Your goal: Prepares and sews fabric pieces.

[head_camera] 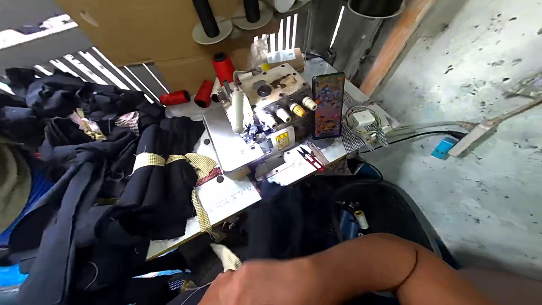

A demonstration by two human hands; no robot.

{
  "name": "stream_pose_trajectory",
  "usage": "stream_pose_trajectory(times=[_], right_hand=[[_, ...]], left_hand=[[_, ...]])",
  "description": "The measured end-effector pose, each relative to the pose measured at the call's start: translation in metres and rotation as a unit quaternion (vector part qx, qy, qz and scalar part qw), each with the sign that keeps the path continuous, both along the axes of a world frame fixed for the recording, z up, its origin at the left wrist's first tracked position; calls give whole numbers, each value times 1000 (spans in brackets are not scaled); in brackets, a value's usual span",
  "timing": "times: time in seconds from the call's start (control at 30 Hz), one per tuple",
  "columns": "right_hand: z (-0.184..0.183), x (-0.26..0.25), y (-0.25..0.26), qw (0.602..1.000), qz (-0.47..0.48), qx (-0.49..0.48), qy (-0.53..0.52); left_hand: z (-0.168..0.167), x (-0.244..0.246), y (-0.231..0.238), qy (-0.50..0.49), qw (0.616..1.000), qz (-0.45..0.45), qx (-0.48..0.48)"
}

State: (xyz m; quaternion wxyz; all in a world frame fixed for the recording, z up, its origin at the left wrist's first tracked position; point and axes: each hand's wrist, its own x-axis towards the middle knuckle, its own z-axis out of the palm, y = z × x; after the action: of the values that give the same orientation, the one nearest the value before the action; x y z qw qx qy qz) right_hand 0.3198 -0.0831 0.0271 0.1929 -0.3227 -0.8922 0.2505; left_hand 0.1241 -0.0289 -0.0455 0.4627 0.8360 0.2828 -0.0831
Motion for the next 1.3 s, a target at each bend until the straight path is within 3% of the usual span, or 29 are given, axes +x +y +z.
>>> stream_pose_trajectory(times=[0.07, 0.2, 0.3, 0.43, 0.57, 0.67, 0.73, 0.9, 1.0, 1.1, 1.17, 1.23, 1.3], right_hand=[[-50, 5, 26, 999, -25, -28, -6], [-97, 28, 21, 960, -111, -246, -80], [-108, 31, 4, 949, -164, -257, -84], [-106, 37, 8, 942, -164, -280, -91], [-108, 45, 10, 941, -155, -287, -85], [-110, 52, 8, 940, -154, -293, -82], [-112, 55, 7, 942, -155, -288, -80], [-116, 63, 5, 938, -170, -290, -81], [-115, 65, 10, 927, -179, -316, -94], [-118, 65, 16, 927, -181, -317, -90], [-131, 65, 12, 949, -203, -236, -41], [-142, 62, 6, 968, -235, -88, 19], [-137, 61, 1, 969, -232, -7, 87]], left_hand=[[-13, 6, -5, -61, 998, 22, 1], [-45, 28, 5, 97, 991, -93, 21], [-56, 23, 35, 25, 985, -141, -99], [-54, 39, 88, 134, 946, -215, -203], [-70, 70, 102, 216, 910, -338, -100], [-80, 92, 91, 300, 881, -365, -25], [-79, 102, 83, 333, 874, -352, 40], [-38, 103, 82, 284, 894, -306, 164], [2, 99, 75, 308, 897, -284, 143], [20, 90, 48, 303, 920, -223, 110], [15, 77, 25, 242, 954, -139, 113], [1, 59, 8, 142, 984, -32, 106], [-7, 46, 0, 65, 993, 64, 69]])
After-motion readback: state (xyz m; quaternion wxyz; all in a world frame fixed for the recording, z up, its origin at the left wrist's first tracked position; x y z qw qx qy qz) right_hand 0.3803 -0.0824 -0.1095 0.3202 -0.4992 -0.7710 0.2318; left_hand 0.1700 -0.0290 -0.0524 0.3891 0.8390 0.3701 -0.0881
